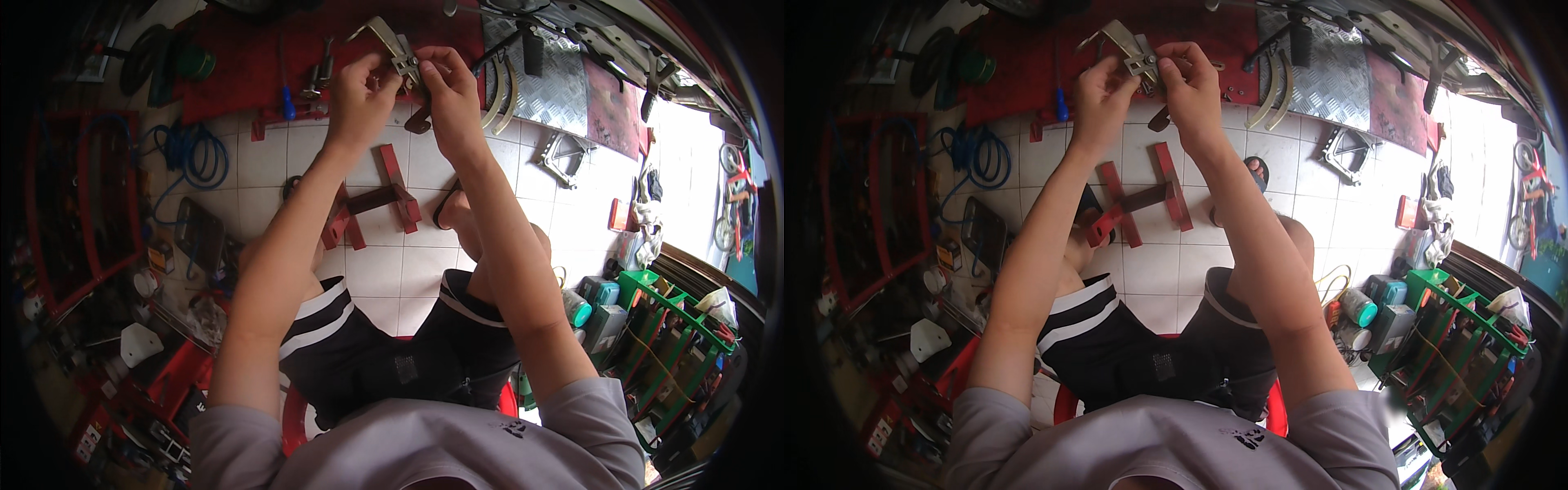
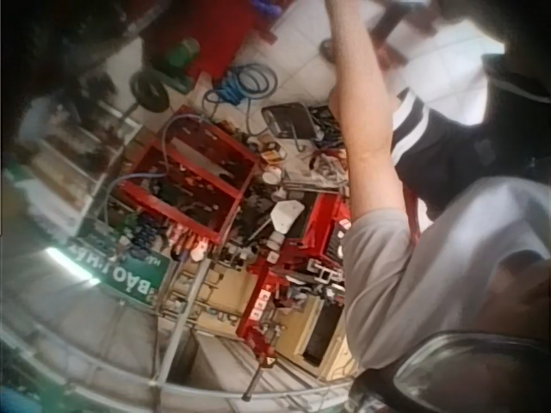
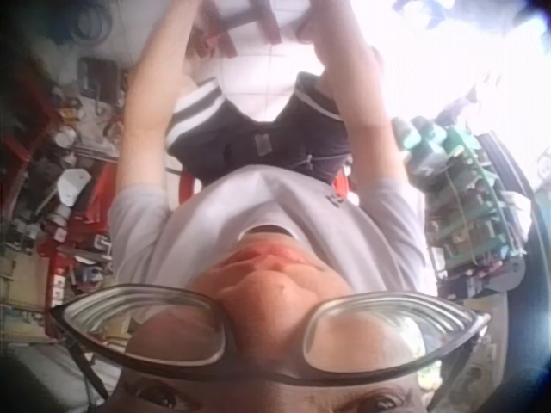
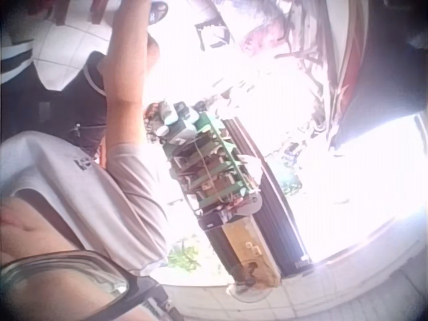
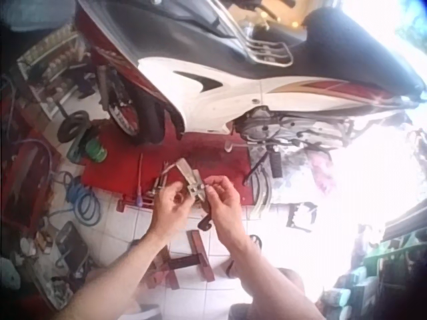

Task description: The person sits on a low stool and assembles a mechanical component, likely a brake assembly, by hand. They insert a small metal pin into a curved metal bracket, attach curved brake shoes, and manipulate the parts to fit them together.

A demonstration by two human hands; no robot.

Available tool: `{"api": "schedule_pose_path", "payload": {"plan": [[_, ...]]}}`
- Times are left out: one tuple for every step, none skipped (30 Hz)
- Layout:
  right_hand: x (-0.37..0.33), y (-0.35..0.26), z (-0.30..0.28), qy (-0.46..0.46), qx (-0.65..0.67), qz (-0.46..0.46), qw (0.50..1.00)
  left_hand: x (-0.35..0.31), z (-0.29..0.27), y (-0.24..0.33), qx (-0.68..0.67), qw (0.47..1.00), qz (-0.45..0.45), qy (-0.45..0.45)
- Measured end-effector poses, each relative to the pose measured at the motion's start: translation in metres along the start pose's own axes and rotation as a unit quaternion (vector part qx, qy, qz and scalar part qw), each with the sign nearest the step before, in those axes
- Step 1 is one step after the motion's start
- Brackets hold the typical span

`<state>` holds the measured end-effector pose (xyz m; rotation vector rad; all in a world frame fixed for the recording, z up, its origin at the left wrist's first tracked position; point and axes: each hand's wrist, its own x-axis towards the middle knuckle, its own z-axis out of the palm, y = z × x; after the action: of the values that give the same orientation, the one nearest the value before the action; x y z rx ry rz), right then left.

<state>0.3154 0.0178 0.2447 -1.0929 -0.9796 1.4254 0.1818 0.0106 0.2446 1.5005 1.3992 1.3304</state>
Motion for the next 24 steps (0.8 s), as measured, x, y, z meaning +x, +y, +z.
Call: {"api": "schedule_pose_path", "payload": {"plan": [[0.002, -0.005, -0.002, 0.008, -0.039, -0.01, 0.999, 0.002, -0.003, -0.003, -0.01, 0.999, -0.02, -0.028], [0.005, -0.008, -0.005, -0.002, -0.059, -0.029, 0.998, 0.002, -0.003, -0.004, -0.04, 0.999, -0.016, -0.029], [0.007, -0.008, -0.007, -0.011, -0.075, -0.048, 0.996, 0.003, -0.003, -0.008, -0.04, 0.999, -0.008, -0.032], [0.009, -0.009, -0.009, -0.02, -0.091, -0.067, 0.993, 0.004, -0.003, -0.013, -0.041, 0.999, 0.0, -0.035], [0.01, -0.01, -0.01, -0.031, -0.106, -0.086, 0.99, 0.004, -0.003, -0.016, -0.04, 0.998, 0.008, -0.037], [0.01, -0.012, -0.011, -0.039, -0.108, -0.061, 0.992, 0.003, -0.003, -0.019, -0.047, 0.998, 0.012, -0.036], [0.01, -0.013, -0.013, -0.048, -0.109, -0.036, 0.992, 0.003, -0.003, -0.022, -0.054, 0.998, 0.017, -0.034], [0.009, -0.015, -0.015, -0.054, -0.111, -0.011, 0.992, 0.003, -0.002, -0.021, -0.062, 0.997, 0.021, -0.034], [0.008, -0.016, -0.016, -0.064, -0.082, 0.002, 0.995, 0.003, -0.003, -0.021, -0.045, 0.998, 0.009, -0.045], [0.007, -0.016, -0.017, -0.073, -0.052, 0.015, 0.996, 0.002, -0.006, -0.02, -0.027, 0.998, -0.004, -0.055], [0.007, -0.017, -0.017, -0.085, -0.022, 0.027, 0.996, 0.001, -0.008, -0.02, -0.008, 0.998, -0.015, -0.064], [0.008, -0.018, -0.018, -0.101, -0.006, 0.045, 0.994, 0.002, -0.008, -0.021, -0.022, 0.999, -0.001, -0.049], [0.008, -0.019, -0.02, -0.117, 0.011, 0.062, 0.991, 0.001, -0.006, -0.023, -0.036, 0.999, 0.013, -0.033], [0.009, -0.02, -0.022, -0.132, 0.028, 0.08, 0.988, 0.002, -0.004, -0.022, -0.051, 0.998, 0.026, -0.019], [0.009, -0.02, -0.024, -0.145, 0.027, 0.087, 0.985, 0.001, -0.003, -0.021, -0.065, 0.998, 0.013, -0.013], [0.009, -0.02, -0.026, -0.158, 0.027, 0.093, 0.983, -0.001, -0.002, -0.019, -0.079, 0.997, 0.0, -0.006], [0.009, -0.02, -0.027, -0.171, 0.027, 0.099, 0.98, -0.001, -0.002, -0.017, -0.092, 0.996, -0.013, 0.0], [0.008, -0.019, -0.027, -0.174, 0.031, 0.1, 0.979, -0.001, -0.002, -0.014, -0.117, 0.993, -0.024, -0.01], [0.008, -0.019, -0.027, -0.176, 0.035, 0.1, 0.979, -0.001, -0.003, -0.012, -0.141, 0.989, -0.035, -0.02], [0.008, -0.018, -0.026, -0.179, 0.038, 0.099, 0.978, 0.0, -0.003, -0.011, -0.165, 0.985, -0.045, -0.029], [0.008, -0.018, -0.025, -0.17, 0.035, 0.091, 0.981, 0.001, -0.003, -0.014, -0.167, 0.984, -0.043, -0.038], [0.008, -0.018, -0.024, -0.16, 0.031, 0.082, 0.983, 0.004, -0.003, -0.018, -0.169, 0.984, -0.04, -0.047], [0.009, -0.018, -0.024, -0.15, 0.027, 0.074, 0.985, 0.005, -0.002, -0.019, -0.172, 0.983, -0.039, -0.057], [0.01, -0.018, -0.025, -0.144, 0.012, 0.062, 0.988, 0.005, -0.002, -0.019, -0.145, 0.987, -0.034, -0.056]]}}
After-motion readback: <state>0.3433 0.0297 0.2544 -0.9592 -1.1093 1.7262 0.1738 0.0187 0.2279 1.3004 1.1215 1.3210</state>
